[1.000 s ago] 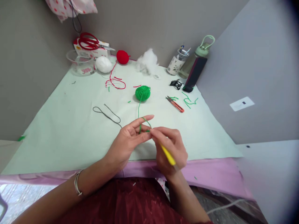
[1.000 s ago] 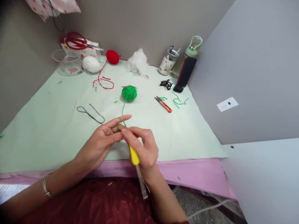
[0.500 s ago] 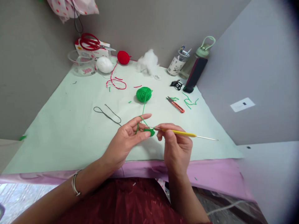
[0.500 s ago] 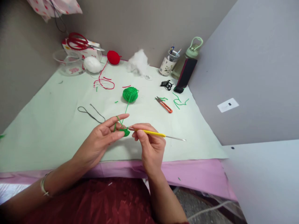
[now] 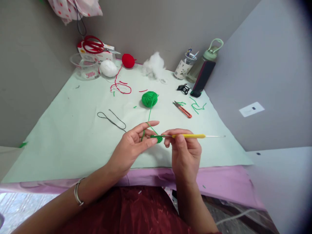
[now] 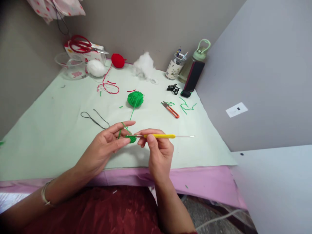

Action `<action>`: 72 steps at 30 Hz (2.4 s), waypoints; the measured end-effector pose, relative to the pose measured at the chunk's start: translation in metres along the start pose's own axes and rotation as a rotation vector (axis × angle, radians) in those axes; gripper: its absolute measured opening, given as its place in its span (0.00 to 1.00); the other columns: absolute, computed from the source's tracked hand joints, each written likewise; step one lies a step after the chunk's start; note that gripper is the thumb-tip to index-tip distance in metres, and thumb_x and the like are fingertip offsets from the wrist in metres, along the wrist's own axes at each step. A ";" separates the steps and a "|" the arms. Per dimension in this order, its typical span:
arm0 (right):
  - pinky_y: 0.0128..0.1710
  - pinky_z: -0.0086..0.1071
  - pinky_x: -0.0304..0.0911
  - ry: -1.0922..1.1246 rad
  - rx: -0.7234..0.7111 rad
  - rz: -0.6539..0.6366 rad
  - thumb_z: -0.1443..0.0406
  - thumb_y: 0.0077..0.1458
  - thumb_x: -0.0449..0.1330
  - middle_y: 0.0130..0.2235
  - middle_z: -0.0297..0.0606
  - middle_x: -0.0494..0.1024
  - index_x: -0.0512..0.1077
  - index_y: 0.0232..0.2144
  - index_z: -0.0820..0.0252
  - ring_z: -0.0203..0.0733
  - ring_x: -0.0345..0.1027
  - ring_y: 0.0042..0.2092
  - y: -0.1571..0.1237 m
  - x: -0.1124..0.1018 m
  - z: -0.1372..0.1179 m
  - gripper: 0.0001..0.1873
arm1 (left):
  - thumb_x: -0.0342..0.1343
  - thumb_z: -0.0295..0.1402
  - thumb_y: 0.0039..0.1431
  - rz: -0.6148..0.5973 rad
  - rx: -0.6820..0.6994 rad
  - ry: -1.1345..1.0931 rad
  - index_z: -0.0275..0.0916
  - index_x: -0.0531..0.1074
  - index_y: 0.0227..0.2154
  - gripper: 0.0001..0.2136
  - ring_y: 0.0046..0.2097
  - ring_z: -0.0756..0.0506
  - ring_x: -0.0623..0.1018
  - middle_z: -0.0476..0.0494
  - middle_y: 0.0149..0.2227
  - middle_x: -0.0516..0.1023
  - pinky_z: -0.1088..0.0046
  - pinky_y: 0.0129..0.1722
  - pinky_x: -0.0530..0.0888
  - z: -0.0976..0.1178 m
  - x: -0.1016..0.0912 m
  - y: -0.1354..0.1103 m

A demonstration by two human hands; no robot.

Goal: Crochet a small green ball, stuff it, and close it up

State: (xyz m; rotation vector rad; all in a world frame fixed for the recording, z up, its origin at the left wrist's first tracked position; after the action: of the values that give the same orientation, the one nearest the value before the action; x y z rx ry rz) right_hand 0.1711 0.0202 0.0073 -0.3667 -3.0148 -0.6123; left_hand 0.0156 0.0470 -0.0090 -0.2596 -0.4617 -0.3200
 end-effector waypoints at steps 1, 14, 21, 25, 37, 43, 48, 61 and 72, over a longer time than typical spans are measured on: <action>0.32 0.33 0.71 0.007 -0.001 -0.003 0.62 0.69 0.58 0.37 0.38 0.84 0.79 0.39 0.56 0.36 0.74 0.31 0.000 0.000 0.000 0.10 | 0.70 0.33 0.56 0.008 0.007 0.011 0.46 0.81 0.53 0.20 0.40 0.48 0.75 0.49 0.37 0.78 0.72 0.44 0.70 0.001 -0.001 0.000; 0.39 0.37 0.77 -0.559 -0.524 -0.148 0.73 0.67 0.56 0.42 0.42 0.85 0.76 0.50 0.55 0.43 0.80 0.43 -0.019 0.016 -0.034 0.14 | 0.66 0.28 0.58 0.205 0.215 0.407 0.46 0.80 0.50 0.17 0.31 0.52 0.66 0.52 0.38 0.75 0.72 0.41 0.69 0.017 -0.003 -0.009; 0.39 0.38 0.79 -0.780 -0.775 -0.108 0.73 0.64 0.60 0.46 0.44 0.84 0.75 0.56 0.53 0.46 0.81 0.46 -0.033 0.027 -0.030 0.20 | 0.70 0.27 0.50 0.197 0.145 0.250 0.45 0.79 0.53 0.25 0.34 0.49 0.70 0.52 0.33 0.73 0.73 0.37 0.69 0.023 0.002 -0.015; 0.38 0.38 0.77 -0.686 -0.660 -0.059 0.73 0.65 0.60 0.44 0.40 0.82 0.79 0.51 0.48 0.44 0.79 0.44 -0.026 0.029 -0.034 0.18 | 0.73 0.30 0.50 0.006 -0.090 -0.088 0.43 0.77 0.57 0.29 0.37 0.50 0.74 0.51 0.35 0.75 0.74 0.42 0.71 0.014 0.000 -0.014; 0.32 0.33 0.70 0.051 -0.115 0.011 0.65 0.69 0.58 0.36 0.37 0.80 0.80 0.40 0.55 0.36 0.73 0.32 -0.004 0.026 -0.026 0.10 | 0.72 0.34 0.55 0.000 -0.077 -0.175 0.44 0.81 0.50 0.19 0.35 0.53 0.73 0.53 0.33 0.74 0.75 0.46 0.72 0.028 -0.011 -0.020; 0.35 0.34 0.69 0.036 -0.134 0.030 0.66 0.69 0.57 0.37 0.35 0.79 0.80 0.41 0.54 0.36 0.72 0.34 -0.004 0.029 -0.031 0.10 | 0.72 0.34 0.54 0.011 -0.051 -0.156 0.41 0.82 0.37 0.08 0.37 0.52 0.73 0.50 0.37 0.78 0.72 0.48 0.74 0.031 -0.011 -0.024; 0.37 0.34 0.69 0.040 -0.112 0.033 0.66 0.69 0.58 0.38 0.34 0.80 0.80 0.40 0.53 0.35 0.72 0.34 -0.002 0.032 -0.031 0.10 | 0.71 0.35 0.55 0.018 -0.050 -0.131 0.42 0.83 0.37 0.07 0.40 0.51 0.75 0.49 0.35 0.79 0.73 0.47 0.73 0.034 -0.011 -0.029; 0.35 0.33 0.68 -0.007 -0.239 0.000 0.69 0.69 0.58 0.36 0.34 0.81 0.81 0.42 0.53 0.36 0.72 0.34 -0.007 0.035 -0.035 0.11 | 0.71 0.35 0.55 0.003 -0.052 -0.095 0.42 0.80 0.39 0.11 0.40 0.51 0.74 0.50 0.36 0.78 0.73 0.45 0.69 0.031 -0.008 -0.030; 0.33 0.30 0.67 0.159 -0.038 -0.089 0.64 0.68 0.60 0.38 0.35 0.83 0.82 0.40 0.52 0.33 0.71 0.33 -0.004 0.031 -0.017 0.09 | 0.71 0.33 0.58 -0.013 0.000 -0.053 0.51 0.75 0.58 0.25 0.41 0.51 0.73 0.53 0.35 0.77 0.71 0.49 0.65 0.022 -0.010 -0.025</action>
State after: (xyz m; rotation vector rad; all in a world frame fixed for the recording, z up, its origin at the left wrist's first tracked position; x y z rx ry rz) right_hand 0.1397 0.0169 0.0245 -0.1765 -2.8834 -0.6713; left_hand -0.0100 0.0332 0.0095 -0.2658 -0.5156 -0.3268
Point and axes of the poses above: each hand's wrist, its own y-axis towards the middle knuckle, its own x-axis out of the palm, z = x × y, the point moved 5 cm from there along y, towards the middle knuckle
